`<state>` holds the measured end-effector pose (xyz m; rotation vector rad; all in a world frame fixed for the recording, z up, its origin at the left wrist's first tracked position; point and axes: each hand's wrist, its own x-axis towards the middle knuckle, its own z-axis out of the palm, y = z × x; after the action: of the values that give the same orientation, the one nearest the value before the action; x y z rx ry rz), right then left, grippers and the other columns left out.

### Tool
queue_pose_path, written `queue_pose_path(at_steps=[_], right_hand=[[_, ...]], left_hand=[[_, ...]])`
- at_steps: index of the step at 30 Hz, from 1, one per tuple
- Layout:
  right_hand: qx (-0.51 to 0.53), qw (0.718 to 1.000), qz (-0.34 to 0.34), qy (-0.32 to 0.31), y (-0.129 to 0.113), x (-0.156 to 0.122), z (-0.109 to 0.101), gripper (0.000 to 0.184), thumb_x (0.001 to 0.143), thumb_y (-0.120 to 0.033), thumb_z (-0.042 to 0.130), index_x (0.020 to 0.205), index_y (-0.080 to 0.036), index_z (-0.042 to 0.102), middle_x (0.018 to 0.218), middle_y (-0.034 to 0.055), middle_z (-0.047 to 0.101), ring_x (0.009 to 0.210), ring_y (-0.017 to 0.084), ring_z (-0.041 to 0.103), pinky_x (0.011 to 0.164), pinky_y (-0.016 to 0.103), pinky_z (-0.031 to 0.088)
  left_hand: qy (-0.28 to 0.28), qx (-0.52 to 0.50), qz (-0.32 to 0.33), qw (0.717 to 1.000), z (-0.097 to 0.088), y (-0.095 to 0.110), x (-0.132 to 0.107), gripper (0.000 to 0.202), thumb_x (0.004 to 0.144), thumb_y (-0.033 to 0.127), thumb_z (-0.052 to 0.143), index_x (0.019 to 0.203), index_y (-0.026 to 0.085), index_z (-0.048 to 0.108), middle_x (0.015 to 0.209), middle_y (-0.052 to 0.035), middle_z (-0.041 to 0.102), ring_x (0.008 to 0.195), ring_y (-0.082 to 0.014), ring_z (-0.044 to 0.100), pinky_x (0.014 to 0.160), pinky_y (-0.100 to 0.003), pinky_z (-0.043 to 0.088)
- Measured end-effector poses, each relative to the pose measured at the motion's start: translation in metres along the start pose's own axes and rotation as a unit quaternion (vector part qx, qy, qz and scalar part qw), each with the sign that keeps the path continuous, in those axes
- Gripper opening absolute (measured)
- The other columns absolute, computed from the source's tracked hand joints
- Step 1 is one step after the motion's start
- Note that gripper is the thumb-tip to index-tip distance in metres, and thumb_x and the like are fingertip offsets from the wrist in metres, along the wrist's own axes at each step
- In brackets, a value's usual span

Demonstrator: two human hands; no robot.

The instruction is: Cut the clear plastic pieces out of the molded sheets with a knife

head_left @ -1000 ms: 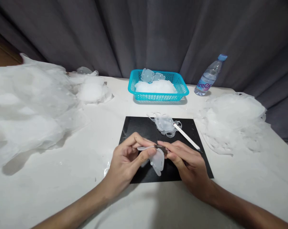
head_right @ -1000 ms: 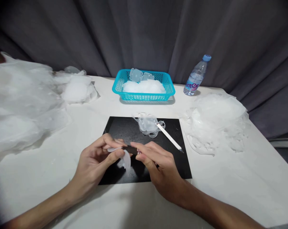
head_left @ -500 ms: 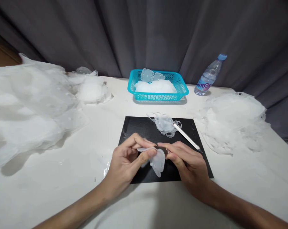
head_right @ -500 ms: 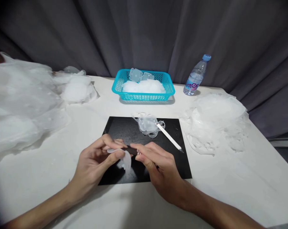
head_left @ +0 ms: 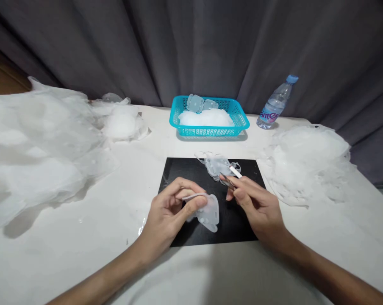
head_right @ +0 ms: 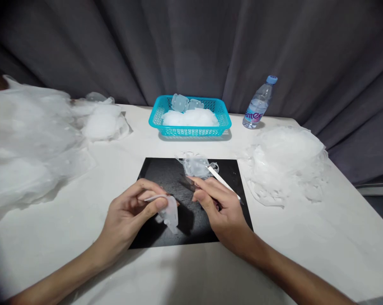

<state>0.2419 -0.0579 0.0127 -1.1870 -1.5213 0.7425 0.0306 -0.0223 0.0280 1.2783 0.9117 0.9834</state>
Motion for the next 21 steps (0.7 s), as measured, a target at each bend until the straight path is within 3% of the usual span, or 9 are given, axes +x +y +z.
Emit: queue_pose_path(at_steps=[4, 8, 13, 17, 21], right_hand=[[0.053, 0.998, 0.022, -0.005, -0.001, 0.004, -0.002, 0.034, 0.104, -0.042, 0.058, 0.119, -0.021, 0.080, 0.082, 0.0049, 0.070, 0.074, 0.016, 0.063, 0.064, 0.029, 0.053], [0.126, 0.985, 0.116, -0.035, -0.002, 0.007, 0.004, 0.036, 0.089, -0.051, 0.076, 0.106, -0.020, 0.080, 0.094, 0.0059, 0.075, 0.070, 0.013, 0.062, 0.065, 0.027, 0.055], [0.200, 0.951, 0.211, -0.110, 0.005, 0.014, 0.009, 0.038, 0.078, -0.052, 0.085, 0.076, -0.017, 0.070, 0.074, 0.0003, 0.066, 0.070, 0.014, 0.060, 0.069, 0.028, 0.052], [0.189, 0.950, 0.242, -0.053, 0.012, 0.023, -0.002, 0.042, 0.082, -0.057, 0.080, 0.079, -0.016, 0.069, 0.072, -0.0016, 0.060, 0.068, 0.012, 0.054, 0.066, 0.026, 0.045], [0.090, 0.979, 0.180, -0.015, 0.016, 0.027, -0.016, 0.041, 0.094, -0.054, 0.068, 0.077, -0.017, 0.065, 0.071, -0.0026, 0.054, 0.067, 0.011, 0.047, 0.063, 0.025, 0.038]], left_hand=[[-0.012, 0.008, -0.018, 1.000, 0.000, -0.002, 0.002, 0.023, 0.088, 0.036, 0.082, 0.091, 0.020, 0.066, 0.069, 0.0023, 0.066, 0.059, -0.0114, 0.059, 0.055, -0.020, 0.044], [-0.035, 0.032, -0.027, 0.999, 0.002, -0.009, 0.001, 0.025, 0.090, 0.037, 0.080, 0.096, 0.022, 0.062, 0.066, 0.0042, 0.064, 0.058, -0.0112, 0.057, 0.053, -0.020, 0.041], [-0.078, 0.030, -0.058, 0.995, 0.005, -0.015, -0.003, 0.028, 0.094, 0.038, 0.077, 0.105, 0.024, 0.055, 0.068, 0.0043, 0.067, 0.059, -0.0119, 0.058, 0.054, -0.020, 0.040], [-0.086, 0.000, -0.079, 0.993, 0.005, -0.014, 0.000, 0.032, 0.093, 0.036, 0.078, 0.104, 0.025, 0.050, 0.066, 0.0050, 0.068, 0.055, -0.0112, 0.059, 0.051, -0.019, 0.038], [-0.092, -0.008, -0.093, 0.991, 0.004, -0.012, 0.002, 0.035, 0.092, 0.037, 0.078, 0.105, 0.025, 0.049, 0.067, 0.0041, 0.070, 0.054, -0.0128, 0.062, 0.050, -0.020, 0.040]])
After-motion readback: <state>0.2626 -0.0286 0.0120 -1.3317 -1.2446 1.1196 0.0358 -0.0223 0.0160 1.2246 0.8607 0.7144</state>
